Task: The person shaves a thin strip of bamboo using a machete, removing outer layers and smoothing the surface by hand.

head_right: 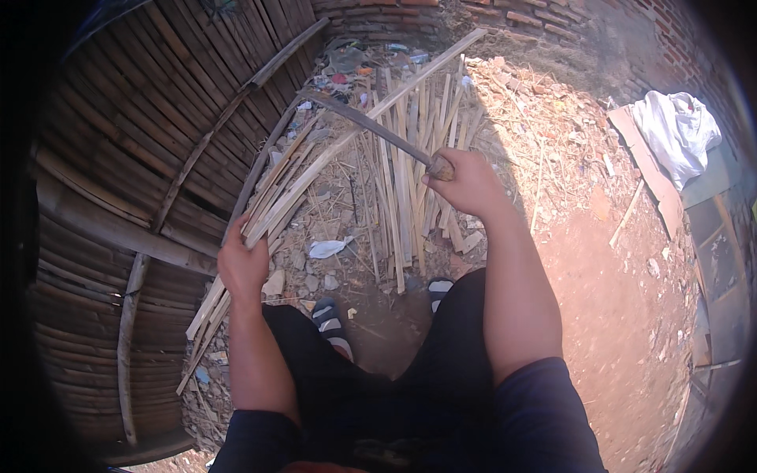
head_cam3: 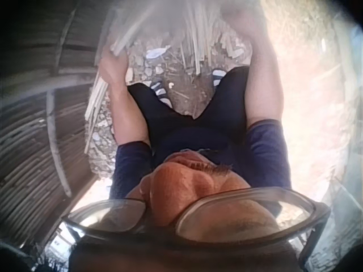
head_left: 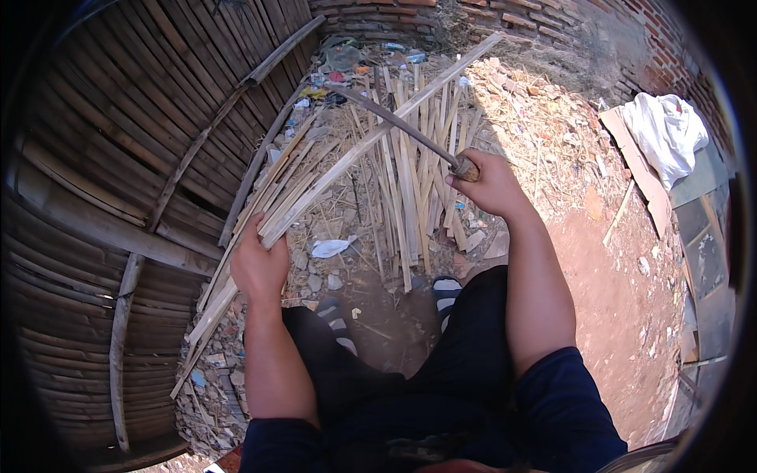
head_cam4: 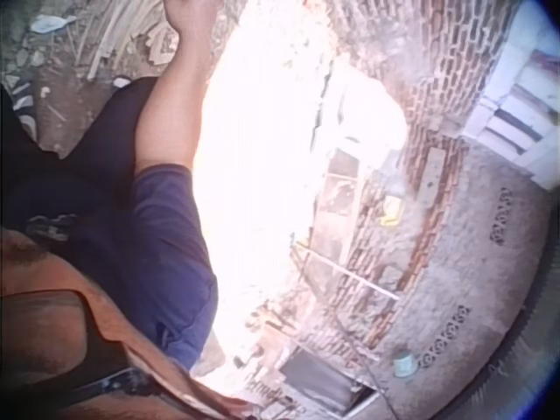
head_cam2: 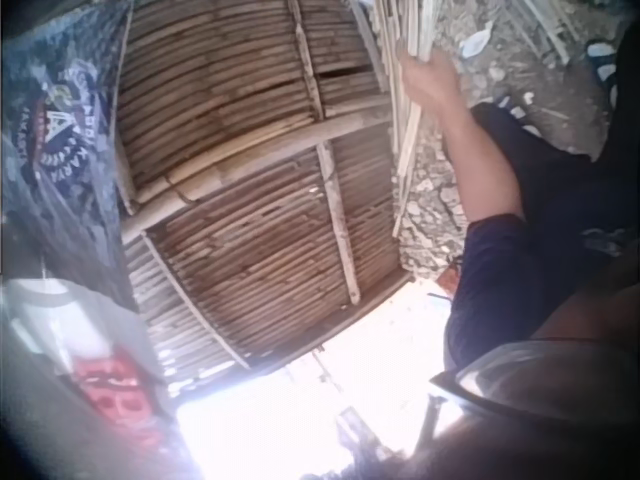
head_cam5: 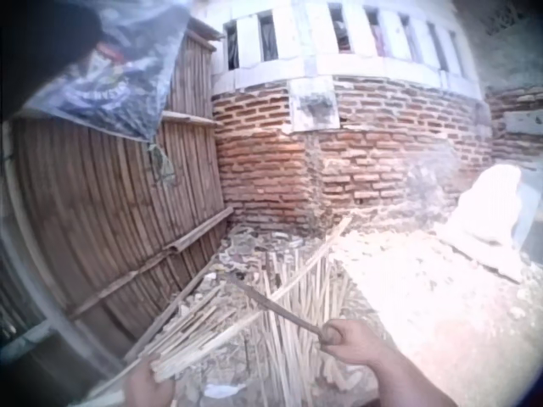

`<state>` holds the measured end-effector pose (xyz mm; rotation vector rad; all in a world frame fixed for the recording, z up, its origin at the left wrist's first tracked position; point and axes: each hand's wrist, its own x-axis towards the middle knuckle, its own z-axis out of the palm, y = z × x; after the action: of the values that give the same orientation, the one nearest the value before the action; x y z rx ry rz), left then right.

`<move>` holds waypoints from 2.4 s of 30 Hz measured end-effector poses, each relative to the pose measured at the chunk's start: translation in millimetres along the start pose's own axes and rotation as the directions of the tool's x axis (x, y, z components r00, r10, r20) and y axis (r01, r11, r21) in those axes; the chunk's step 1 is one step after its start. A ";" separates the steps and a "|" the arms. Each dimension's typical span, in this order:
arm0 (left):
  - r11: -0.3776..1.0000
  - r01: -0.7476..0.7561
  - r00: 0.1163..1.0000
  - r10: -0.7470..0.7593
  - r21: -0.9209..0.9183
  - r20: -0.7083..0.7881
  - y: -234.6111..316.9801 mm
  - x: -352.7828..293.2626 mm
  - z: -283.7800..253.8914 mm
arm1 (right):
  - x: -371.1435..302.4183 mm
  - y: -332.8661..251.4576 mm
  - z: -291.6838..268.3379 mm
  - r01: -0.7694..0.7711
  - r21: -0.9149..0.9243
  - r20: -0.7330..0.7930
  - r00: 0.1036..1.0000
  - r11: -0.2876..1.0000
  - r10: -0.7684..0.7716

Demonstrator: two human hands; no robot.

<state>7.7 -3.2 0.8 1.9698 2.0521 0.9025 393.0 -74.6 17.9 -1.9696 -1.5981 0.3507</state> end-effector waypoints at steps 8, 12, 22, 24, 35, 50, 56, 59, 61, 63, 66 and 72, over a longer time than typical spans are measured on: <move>0.992 -0.123 0.990 0.120 -0.032 -0.077 -14.5 1.3 12.7 | -11.4 -8.6 -0.8 0.093 -0.017 0.023 0.995 0.996 -0.092; 0.998 -0.041 0.999 0.043 -0.047 0.032 1.1 -4.6 2.6 | -15.9 -52.2 18.6 0.250 -0.184 0.271 0.943 0.951 -0.195; 0.999 0.003 1.000 -0.004 -0.037 -0.009 -9.8 3.0 -2.8 | 4.6 15.1 -1.0 -0.050 -0.005 -0.169 0.984 0.999 0.049; 0.998 0.026 1.000 -0.026 -0.060 0.016 -10.4 4.0 -2.1 | 2.7 19.3 -2.8 -0.052 0.045 -0.248 0.967 0.998 0.062; 0.998 -0.060 0.991 0.060 -0.007 0.119 -10.8 0.0 11.8 | -17.3 -59.7 42.5 0.433 -0.166 0.167 0.898 0.886 -0.407; 0.988 -0.048 0.991 0.066 -0.148 0.119 -6.0 -1.4 13.3 | -11.3 -31.2 14.6 0.184 -0.106 -0.011 0.983 0.977 -0.186; 0.999 0.006 0.984 0.004 -0.053 0.177 1.6 -2.4 8.4 | -16.5 -63.8 34.8 0.377 -0.214 0.273 0.909 0.901 -0.316; 0.997 -0.004 0.993 0.012 -0.071 0.114 -3.6 -2.5 4.0 | -3.7 -43.0 21.2 0.257 -0.166 0.179 0.957 0.952 -0.228; 0.999 0.008 0.996 -0.005 -0.034 0.088 -6.9 2.8 3.9 | 4.2 -15.9 9.9 0.094 -0.118 -0.012 0.995 0.989 -0.097; 0.999 0.027 0.997 -0.024 -0.046 0.070 -10.5 5.5 1.9 | 8.7 5.4 3.2 -0.058 -0.039 -0.206 0.977 0.998 0.049; 0.997 0.033 0.998 -0.029 -0.064 0.054 -6.9 5.0 1.4 | 6.9 17.3 5.6 -0.046 0.043 -0.307 0.950 0.998 0.057; 0.994 0.017 0.999 -0.012 -0.109 0.051 1.4 -1.3 4.3 | -8.2 -27.3 18.5 0.213 -0.114 -0.034 0.975 0.970 -0.219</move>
<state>11.3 -3.1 -2.3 1.8992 1.9434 0.9315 359.0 -74.2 17.6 -1.8442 -1.8150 0.1321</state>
